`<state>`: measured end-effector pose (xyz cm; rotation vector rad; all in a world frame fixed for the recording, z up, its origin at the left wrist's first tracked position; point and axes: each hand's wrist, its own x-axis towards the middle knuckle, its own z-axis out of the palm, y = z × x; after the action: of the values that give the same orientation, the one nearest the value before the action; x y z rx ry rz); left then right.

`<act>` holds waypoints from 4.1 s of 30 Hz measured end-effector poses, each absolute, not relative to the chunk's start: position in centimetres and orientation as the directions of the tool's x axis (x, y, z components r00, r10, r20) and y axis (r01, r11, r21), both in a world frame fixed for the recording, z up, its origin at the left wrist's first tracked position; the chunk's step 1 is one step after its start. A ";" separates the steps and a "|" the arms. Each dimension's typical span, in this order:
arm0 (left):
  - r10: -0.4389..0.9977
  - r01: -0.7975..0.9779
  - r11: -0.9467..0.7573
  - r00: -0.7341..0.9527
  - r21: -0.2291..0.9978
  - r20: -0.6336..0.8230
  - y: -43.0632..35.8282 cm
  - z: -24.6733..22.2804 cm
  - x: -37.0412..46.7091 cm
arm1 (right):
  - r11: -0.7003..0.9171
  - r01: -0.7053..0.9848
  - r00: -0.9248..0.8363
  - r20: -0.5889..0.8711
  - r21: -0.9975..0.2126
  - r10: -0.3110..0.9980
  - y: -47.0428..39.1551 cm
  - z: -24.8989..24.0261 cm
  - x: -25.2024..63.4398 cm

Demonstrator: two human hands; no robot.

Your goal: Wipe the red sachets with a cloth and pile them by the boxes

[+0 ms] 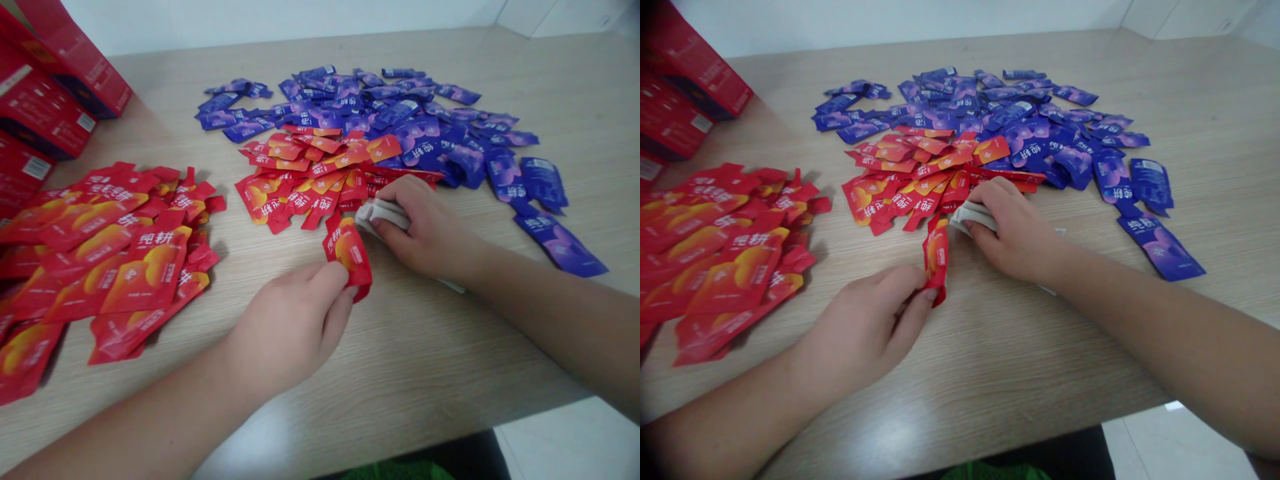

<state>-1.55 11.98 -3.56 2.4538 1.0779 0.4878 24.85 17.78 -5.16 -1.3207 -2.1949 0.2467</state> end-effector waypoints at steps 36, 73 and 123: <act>0.738 0.708 -0.637 0.675 0.306 -0.025 12.5 -5.1 -1.8 | 0.607 0.675 -0.566 0.235 -0.419 0.791 17.1 -5.1 24.7; 0.657 0.255 -0.620 0.685 0.742 0.314 14.0 -5.2 -3.8 | 0.631 0.631 -0.579 0.267 -0.451 0.770 17.4 -5.4 25.3; 0.597 0.502 -0.738 0.797 0.450 0.091 13.6 -4.3 -2.1 | 0.806 0.469 -0.812 0.183 -0.359 0.554 14.9 -4.3 25.6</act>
<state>-2.06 13.57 -4.25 2.5776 0.8280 0.3221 25.63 14.87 -4.26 -0.7862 -2.7140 0.4343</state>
